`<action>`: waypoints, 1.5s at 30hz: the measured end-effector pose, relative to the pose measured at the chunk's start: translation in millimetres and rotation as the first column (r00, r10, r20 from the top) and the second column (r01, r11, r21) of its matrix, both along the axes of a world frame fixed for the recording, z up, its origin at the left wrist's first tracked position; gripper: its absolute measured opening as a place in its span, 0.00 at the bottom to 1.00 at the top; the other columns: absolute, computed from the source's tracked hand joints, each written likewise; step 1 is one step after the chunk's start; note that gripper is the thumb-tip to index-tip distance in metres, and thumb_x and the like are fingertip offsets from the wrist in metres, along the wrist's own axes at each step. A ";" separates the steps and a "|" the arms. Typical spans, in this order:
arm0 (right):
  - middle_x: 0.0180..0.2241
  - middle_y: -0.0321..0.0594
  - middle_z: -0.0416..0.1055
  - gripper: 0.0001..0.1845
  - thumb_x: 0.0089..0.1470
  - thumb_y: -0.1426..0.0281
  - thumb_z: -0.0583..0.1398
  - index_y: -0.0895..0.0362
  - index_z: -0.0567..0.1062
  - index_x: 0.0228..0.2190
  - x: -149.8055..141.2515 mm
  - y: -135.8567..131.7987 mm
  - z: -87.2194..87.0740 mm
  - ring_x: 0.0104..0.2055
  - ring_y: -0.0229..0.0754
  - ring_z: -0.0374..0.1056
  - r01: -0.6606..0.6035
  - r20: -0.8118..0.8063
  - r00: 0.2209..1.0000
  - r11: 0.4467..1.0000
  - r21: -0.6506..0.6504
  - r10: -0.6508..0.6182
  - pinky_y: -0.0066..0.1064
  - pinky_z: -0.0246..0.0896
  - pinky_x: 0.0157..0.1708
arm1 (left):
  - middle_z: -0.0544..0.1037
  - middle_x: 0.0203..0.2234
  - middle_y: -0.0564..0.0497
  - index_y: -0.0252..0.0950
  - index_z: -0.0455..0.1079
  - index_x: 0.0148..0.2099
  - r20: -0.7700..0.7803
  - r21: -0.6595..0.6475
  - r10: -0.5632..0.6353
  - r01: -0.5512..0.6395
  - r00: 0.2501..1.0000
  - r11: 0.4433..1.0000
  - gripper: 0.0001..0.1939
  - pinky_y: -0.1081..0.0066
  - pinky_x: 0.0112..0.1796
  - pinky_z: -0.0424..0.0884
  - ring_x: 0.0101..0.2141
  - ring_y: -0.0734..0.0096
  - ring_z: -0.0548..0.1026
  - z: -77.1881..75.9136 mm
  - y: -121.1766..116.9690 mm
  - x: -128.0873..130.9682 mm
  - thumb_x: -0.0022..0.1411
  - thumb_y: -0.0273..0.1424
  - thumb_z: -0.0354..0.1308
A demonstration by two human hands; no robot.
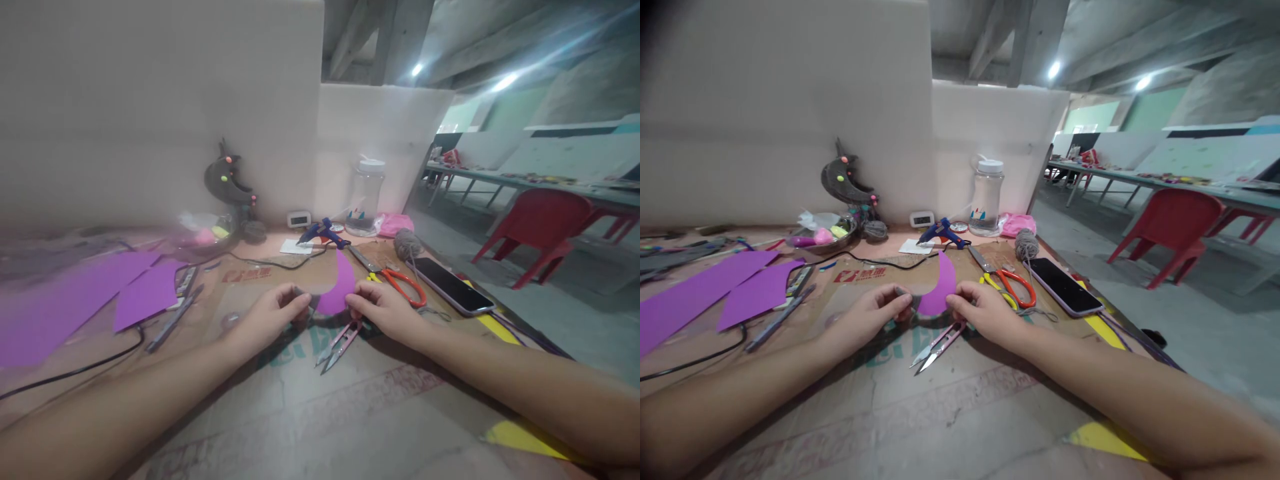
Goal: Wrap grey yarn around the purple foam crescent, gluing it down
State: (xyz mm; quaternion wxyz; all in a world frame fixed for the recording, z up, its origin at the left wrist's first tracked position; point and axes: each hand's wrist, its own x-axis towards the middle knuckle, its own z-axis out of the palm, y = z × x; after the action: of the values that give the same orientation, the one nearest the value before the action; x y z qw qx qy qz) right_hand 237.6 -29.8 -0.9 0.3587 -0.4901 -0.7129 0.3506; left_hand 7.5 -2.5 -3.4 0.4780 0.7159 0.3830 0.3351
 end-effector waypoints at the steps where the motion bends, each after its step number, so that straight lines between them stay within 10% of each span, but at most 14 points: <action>1: 0.21 0.33 0.67 0.16 0.57 0.61 0.57 0.58 0.68 0.23 0.3 -0.8 0.8 0.25 0.35 0.64 0.002 -0.003 1.000 1.000 0.005 -0.002 0.27 0.61 0.28 | 0.70 0.22 0.54 0.36 0.65 0.30 -0.002 -0.002 0.001 -0.001 1.000 1.000 0.17 0.71 0.31 0.65 0.26 0.71 0.68 -0.2 0.3 0.1 0.62 0.44 0.53; 12: 0.38 0.41 0.75 0.15 0.60 0.63 0.54 0.58 0.74 0.42 43.9 41.2 29.1 0.38 0.41 0.69 -0.004 0.407 0.910 0.977 0.214 -0.085 0.33 0.64 0.39 | 0.66 0.23 0.54 0.37 0.62 0.28 0.040 -0.044 -0.003 0.005 0.999 0.999 0.18 0.70 0.32 0.62 0.27 0.71 0.65 -5.3 4.2 -1.2 0.66 0.43 0.49; 21: 0.58 0.52 0.64 0.27 0.56 0.65 0.60 0.60 0.66 0.56 49.6 148.4 22.8 0.59 0.52 0.61 0.088 0.547 0.805 0.958 0.272 -0.229 0.42 0.54 0.58 | 0.66 0.22 0.55 0.37 0.62 0.28 0.036 -0.101 0.039 -0.035 0.999 0.994 0.18 0.72 0.31 0.61 0.26 0.73 0.65 -4.0 5.0 -0.2 0.65 0.42 0.50; 28: 0.50 0.44 0.68 0.18 0.60 0.63 0.58 0.58 0.69 0.50 11.1 209.1 17.5 0.47 0.45 0.69 0.143 0.587 0.779 0.974 0.177 -0.221 0.43 0.68 0.45 | 0.67 0.20 0.57 0.37 0.60 0.28 0.035 -0.136 0.051 -0.046 0.998 0.990 0.17 0.74 0.26 0.58 0.23 0.75 0.63 -8.5 5.1 0.0 0.64 0.43 0.51; 34: 0.47 0.44 0.70 0.17 0.60 0.63 0.58 0.59 0.71 0.48 0.7 185.7 34.1 0.45 0.44 0.70 0.238 0.484 0.825 0.956 0.171 -0.292 0.41 0.68 0.44 | 0.65 0.20 0.57 0.36 0.61 0.26 0.055 -0.038 0.069 -0.067 0.996 0.997 0.17 0.74 0.27 0.58 0.23 0.75 0.63 -6.1 5.1 1.1 0.63 0.42 0.52; 40: 0.31 0.45 0.79 0.13 0.57 0.63 0.59 0.61 0.76 0.35 22.0 104.4 71.6 0.34 0.43 0.76 0.292 0.292 0.895 0.938 0.187 -0.337 0.28 0.68 0.32 | 0.65 0.19 0.57 0.37 0.60 0.25 0.050 0.015 0.070 -0.071 0.996 0.997 0.18 0.73 0.28 0.59 0.23 0.74 0.63 -2.2 4.0 1.6 0.61 0.43 0.52; 45: 0.43 0.45 0.77 0.14 0.57 0.64 0.57 0.58 0.74 0.42 31.8 33.5 52.3 0.41 0.44 0.75 0.195 0.088 0.970 0.944 0.267 -0.226 0.35 0.70 0.42 | 0.67 0.20 0.57 0.36 0.61 0.26 0.048 0.012 0.060 -0.060 0.997 0.998 0.17 0.73 0.28 0.59 0.23 0.75 0.64 -7.9 6.6 -1.1 0.62 0.43 0.53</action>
State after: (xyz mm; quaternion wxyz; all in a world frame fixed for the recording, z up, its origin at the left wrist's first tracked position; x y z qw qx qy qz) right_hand 269.4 3.7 51.4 0.4117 -0.5329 -0.7155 0.1858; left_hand 6.4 4.1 -11.2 0.4718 0.6992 0.3905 0.3688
